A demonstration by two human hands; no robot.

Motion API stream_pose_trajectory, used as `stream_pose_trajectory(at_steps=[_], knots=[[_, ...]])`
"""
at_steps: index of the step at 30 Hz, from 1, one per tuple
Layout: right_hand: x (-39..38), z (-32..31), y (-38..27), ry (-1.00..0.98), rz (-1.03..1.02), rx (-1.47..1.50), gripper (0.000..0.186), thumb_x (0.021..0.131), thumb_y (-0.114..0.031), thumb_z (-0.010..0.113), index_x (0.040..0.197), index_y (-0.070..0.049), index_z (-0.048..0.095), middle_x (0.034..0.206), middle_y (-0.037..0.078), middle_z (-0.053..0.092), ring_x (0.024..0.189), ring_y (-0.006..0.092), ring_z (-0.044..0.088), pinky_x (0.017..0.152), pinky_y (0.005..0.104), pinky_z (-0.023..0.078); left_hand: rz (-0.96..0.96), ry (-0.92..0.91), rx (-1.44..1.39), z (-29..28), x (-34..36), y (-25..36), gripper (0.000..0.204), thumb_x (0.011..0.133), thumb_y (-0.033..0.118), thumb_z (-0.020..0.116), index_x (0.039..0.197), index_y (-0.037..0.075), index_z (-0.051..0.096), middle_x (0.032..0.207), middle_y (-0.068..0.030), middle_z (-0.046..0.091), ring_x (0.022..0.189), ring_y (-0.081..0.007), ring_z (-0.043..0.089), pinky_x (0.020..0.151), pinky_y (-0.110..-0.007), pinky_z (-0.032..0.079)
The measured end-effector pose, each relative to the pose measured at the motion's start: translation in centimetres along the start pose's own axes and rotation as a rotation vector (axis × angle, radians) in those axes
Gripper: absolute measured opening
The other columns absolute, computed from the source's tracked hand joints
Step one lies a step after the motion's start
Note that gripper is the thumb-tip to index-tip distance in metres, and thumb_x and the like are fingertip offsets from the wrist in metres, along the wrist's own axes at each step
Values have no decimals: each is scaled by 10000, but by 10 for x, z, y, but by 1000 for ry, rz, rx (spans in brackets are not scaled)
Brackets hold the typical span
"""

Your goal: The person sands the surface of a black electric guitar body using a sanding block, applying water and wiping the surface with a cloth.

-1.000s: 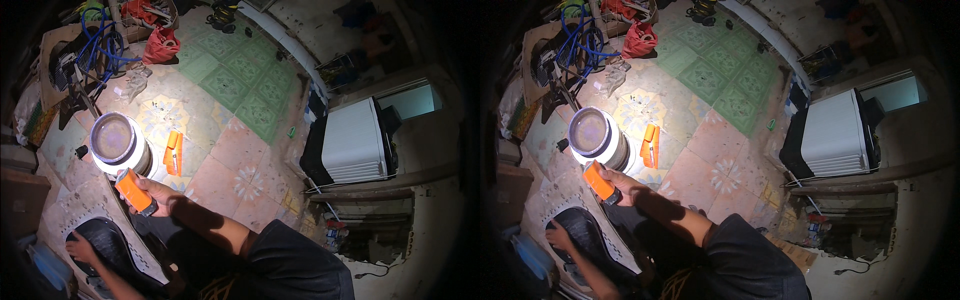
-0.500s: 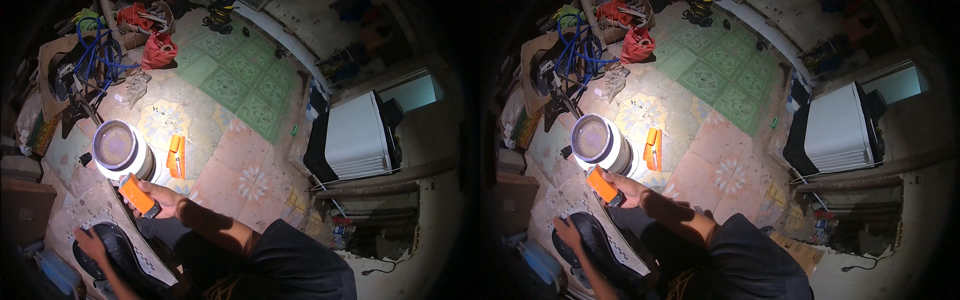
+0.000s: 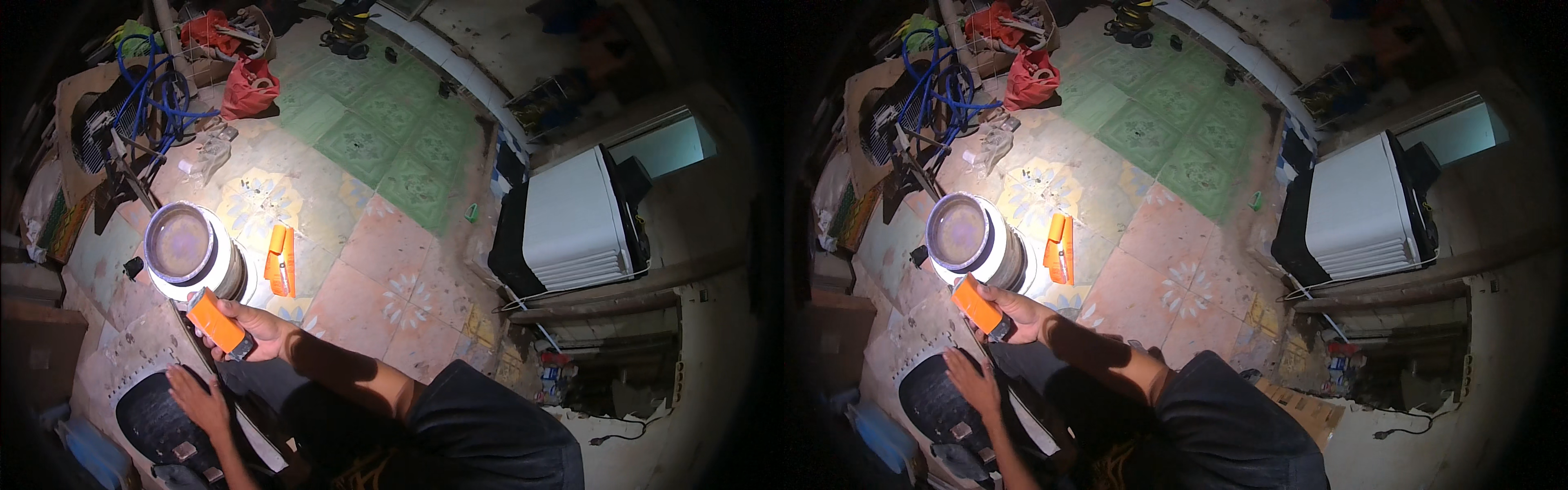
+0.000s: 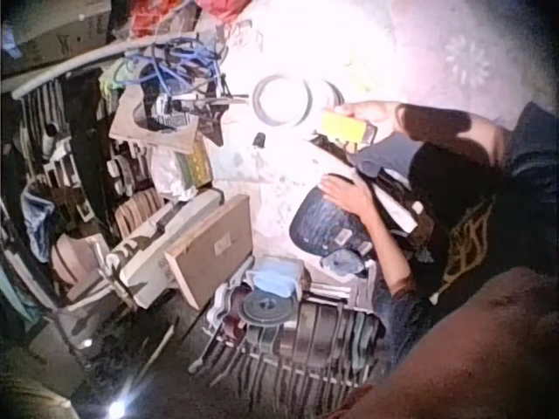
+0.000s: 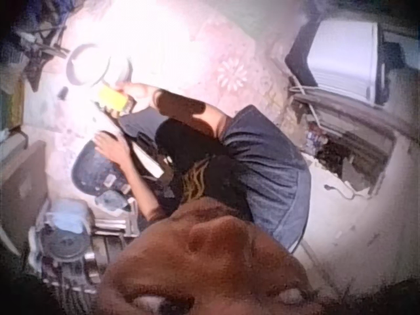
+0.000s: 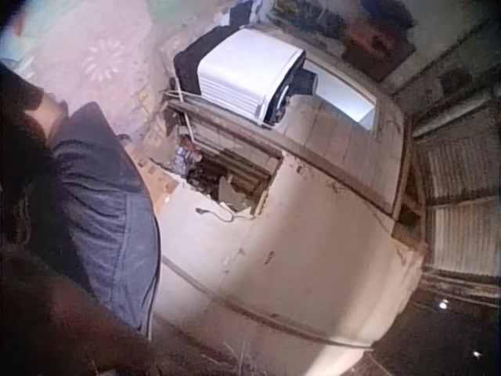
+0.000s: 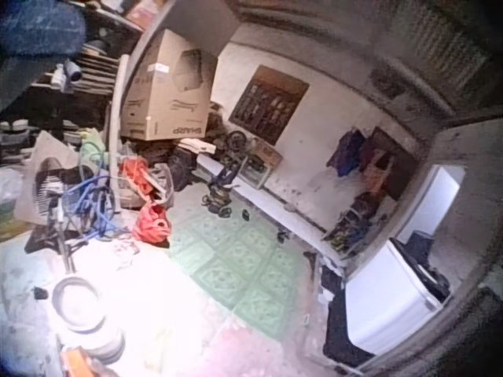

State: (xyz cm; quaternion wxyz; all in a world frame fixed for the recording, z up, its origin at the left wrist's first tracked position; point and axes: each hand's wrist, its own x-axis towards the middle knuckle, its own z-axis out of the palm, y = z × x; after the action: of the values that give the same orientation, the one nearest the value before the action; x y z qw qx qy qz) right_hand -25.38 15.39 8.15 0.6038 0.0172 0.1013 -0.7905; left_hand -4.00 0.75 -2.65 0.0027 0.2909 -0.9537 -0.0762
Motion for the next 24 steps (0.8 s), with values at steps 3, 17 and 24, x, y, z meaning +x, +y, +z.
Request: stream_pose_trajectory(at_steps=[3,17,24], knots=[[-2,-2,-1,-4,2,28,723,837,-529,801,1344,-79,548,1084,43,610,936,135,617,810,320,509,-115,50,129,8,20,-63,737,1023,438,528,1585,20,299,1663,-170,276,1549,-329,229,1230,-544,196],[5,-2,4,-35,42,64,689,844,-505,805,1325,-85,548,1076,51,611,938,141,609,809,318,508,-44,204,173,21,-5,-23,853,1008,570,467,1598,-4,244,1690,-178,191,1572,-329,156,1235,-561,153],[-2,-3,2,-12,24,69,713,837,-513,806,1338,-72,553,1085,52,610,947,149,610,813,323,507,-33,105,62,5,7,-50,821,994,489,554,1602,25,255,1681,-152,237,1559,-314,205,1235,-539,184]])
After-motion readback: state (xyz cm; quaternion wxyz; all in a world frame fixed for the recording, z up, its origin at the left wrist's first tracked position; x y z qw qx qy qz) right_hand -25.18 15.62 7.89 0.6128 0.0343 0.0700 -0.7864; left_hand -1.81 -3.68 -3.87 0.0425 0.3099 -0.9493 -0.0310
